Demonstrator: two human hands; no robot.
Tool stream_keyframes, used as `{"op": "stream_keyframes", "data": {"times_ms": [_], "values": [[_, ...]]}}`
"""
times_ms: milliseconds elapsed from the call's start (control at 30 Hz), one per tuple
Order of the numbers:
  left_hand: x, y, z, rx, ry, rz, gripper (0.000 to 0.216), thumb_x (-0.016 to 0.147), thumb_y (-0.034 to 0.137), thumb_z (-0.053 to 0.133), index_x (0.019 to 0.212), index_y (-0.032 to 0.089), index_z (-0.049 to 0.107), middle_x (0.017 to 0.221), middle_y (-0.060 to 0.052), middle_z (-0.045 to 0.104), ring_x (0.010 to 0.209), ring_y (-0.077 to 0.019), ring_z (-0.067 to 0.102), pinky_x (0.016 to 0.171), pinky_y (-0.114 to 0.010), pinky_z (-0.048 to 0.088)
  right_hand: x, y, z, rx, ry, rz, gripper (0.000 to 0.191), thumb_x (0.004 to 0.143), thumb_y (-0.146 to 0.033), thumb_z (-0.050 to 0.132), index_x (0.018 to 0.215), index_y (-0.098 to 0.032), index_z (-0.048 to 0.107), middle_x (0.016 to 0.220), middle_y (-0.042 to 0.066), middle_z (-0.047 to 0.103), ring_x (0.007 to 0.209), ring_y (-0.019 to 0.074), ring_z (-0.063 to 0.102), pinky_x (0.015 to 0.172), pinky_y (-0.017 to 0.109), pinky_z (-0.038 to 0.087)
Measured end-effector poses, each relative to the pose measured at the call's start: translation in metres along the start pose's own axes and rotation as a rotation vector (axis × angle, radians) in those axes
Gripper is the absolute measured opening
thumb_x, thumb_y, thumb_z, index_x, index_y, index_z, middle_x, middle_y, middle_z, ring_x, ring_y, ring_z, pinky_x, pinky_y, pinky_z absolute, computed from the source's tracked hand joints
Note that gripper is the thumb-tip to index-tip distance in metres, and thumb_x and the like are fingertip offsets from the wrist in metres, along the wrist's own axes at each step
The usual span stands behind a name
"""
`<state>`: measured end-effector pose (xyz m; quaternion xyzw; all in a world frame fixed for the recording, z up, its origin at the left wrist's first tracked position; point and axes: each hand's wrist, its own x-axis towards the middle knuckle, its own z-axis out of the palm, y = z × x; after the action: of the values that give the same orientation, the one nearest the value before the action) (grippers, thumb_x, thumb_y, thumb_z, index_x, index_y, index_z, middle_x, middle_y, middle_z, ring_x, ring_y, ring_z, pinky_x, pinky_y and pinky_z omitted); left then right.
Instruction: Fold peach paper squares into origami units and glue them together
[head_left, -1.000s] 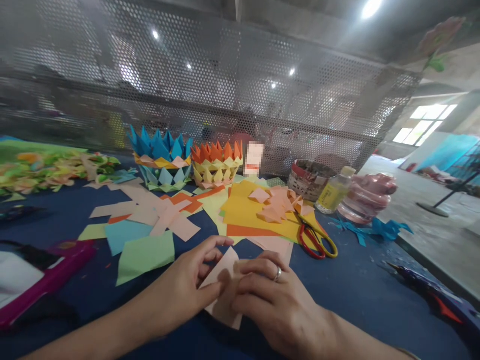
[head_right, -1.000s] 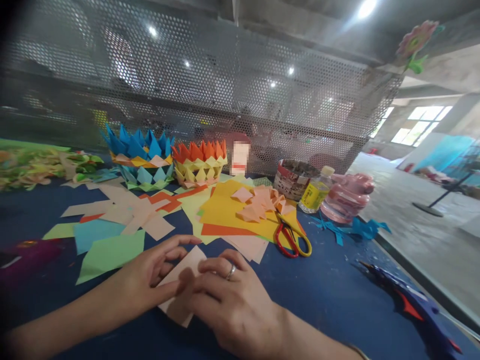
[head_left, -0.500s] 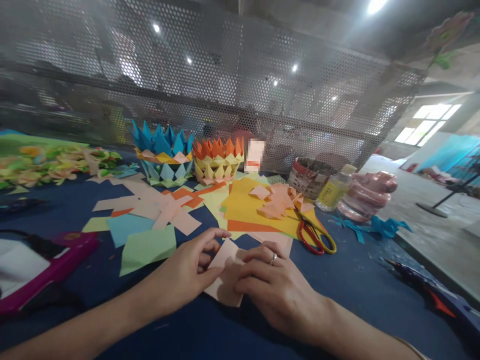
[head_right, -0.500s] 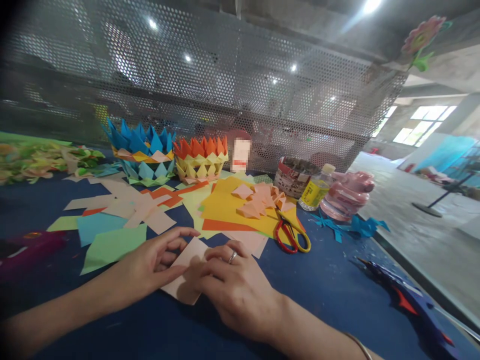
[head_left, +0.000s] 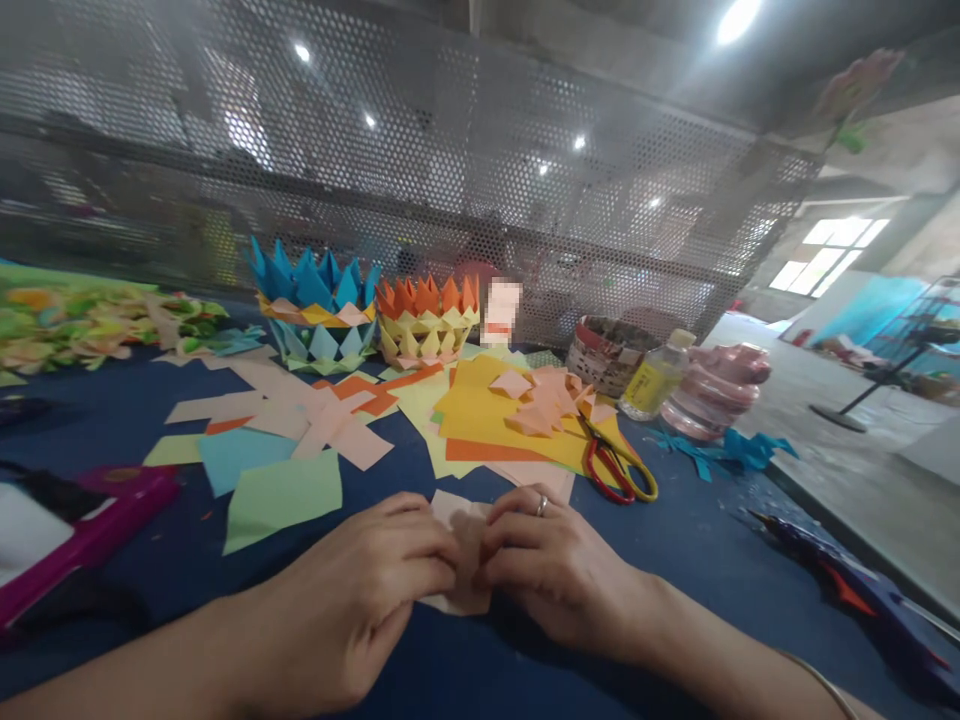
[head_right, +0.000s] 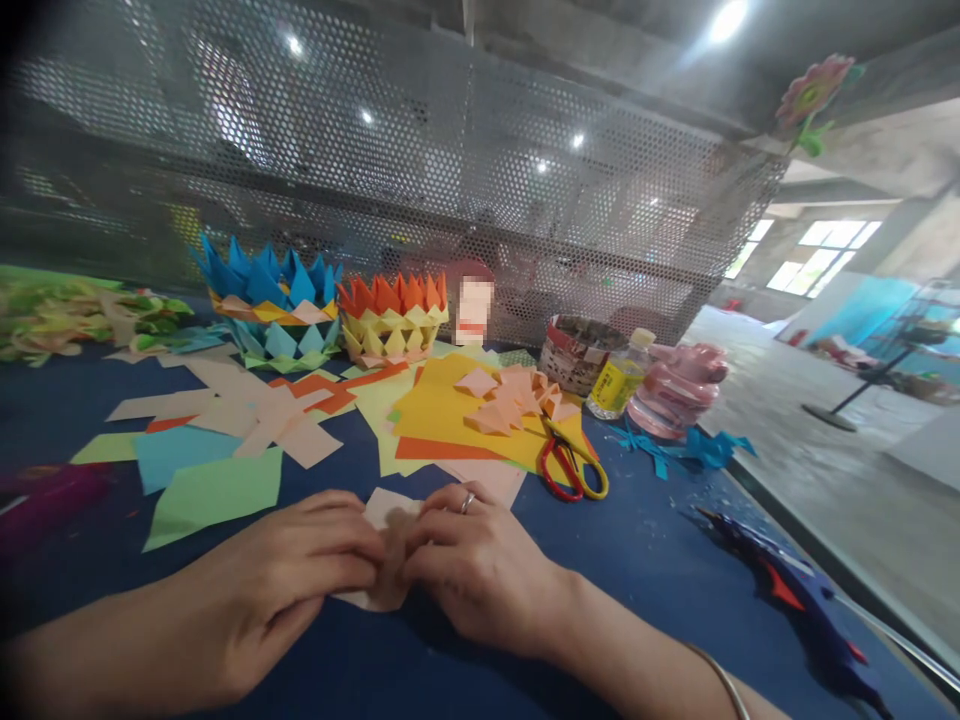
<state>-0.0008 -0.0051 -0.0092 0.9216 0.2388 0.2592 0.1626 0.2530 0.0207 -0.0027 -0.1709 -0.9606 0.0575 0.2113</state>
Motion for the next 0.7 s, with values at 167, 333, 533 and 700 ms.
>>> {"op": "stream_keyframes", "data": {"times_ms": [167, 333, 533, 700], "values": [[-0.005, 0.005, 0.000, 0.129, -0.013, 0.085, 0.050, 0.083, -0.001, 0.040, 0.115, 0.026, 0.066, 0.116, -0.002, 0.075, 0.095, -0.0205, 0.071, 0.084, -0.032, 0.056, -0.007, -0.002, -0.007, 0.067, -0.035, 0.004, 0.020, 0.097, -0.007, 0.059, 0.092, -0.021, 0.072, 0.097, 0.002, 0.078, 0.098, 0.0185, 0.066, 0.097, 0.036, 0.050], [-0.017, -0.003, 0.013, 0.190, -0.017, 0.142, 0.050, 0.082, -0.002, 0.037, 0.118, 0.023, 0.062, 0.112, -0.007, 0.074, 0.096, -0.0228, 0.072, 0.084, -0.034, 0.056, -0.003, -0.005, -0.013, 0.234, -0.066, 0.074, 0.010, 0.097, -0.013, 0.069, 0.091, -0.019, 0.073, 0.094, 0.003, 0.077, 0.098, 0.0186, 0.068, 0.095, 0.032, 0.050], [-0.026, -0.011, 0.023, 0.226, -0.037, 0.191, 0.055, 0.084, 0.001, 0.042, 0.134, 0.023, 0.050, 0.119, -0.010, 0.075, 0.107, -0.0223, 0.072, 0.091, -0.030, 0.056, 0.000, -0.002, -0.009, 0.454, -0.071, 0.239, 0.013, 0.090, -0.024, 0.083, 0.087, -0.018, 0.072, 0.092, 0.001, 0.077, 0.090, 0.0140, 0.070, 0.089, 0.027, 0.049], [-0.023, -0.010, 0.023, 0.206, -0.056, 0.187, 0.064, 0.089, 0.001, 0.043, 0.148, 0.026, 0.042, 0.123, -0.006, 0.077, 0.112, -0.0196, 0.073, 0.094, -0.026, 0.055, -0.001, -0.007, -0.002, 0.426, -0.004, 0.348, 0.014, 0.093, -0.019, 0.079, 0.082, -0.019, 0.071, 0.084, -0.001, 0.074, 0.084, 0.0129, 0.066, 0.081, 0.025, 0.047]]}}
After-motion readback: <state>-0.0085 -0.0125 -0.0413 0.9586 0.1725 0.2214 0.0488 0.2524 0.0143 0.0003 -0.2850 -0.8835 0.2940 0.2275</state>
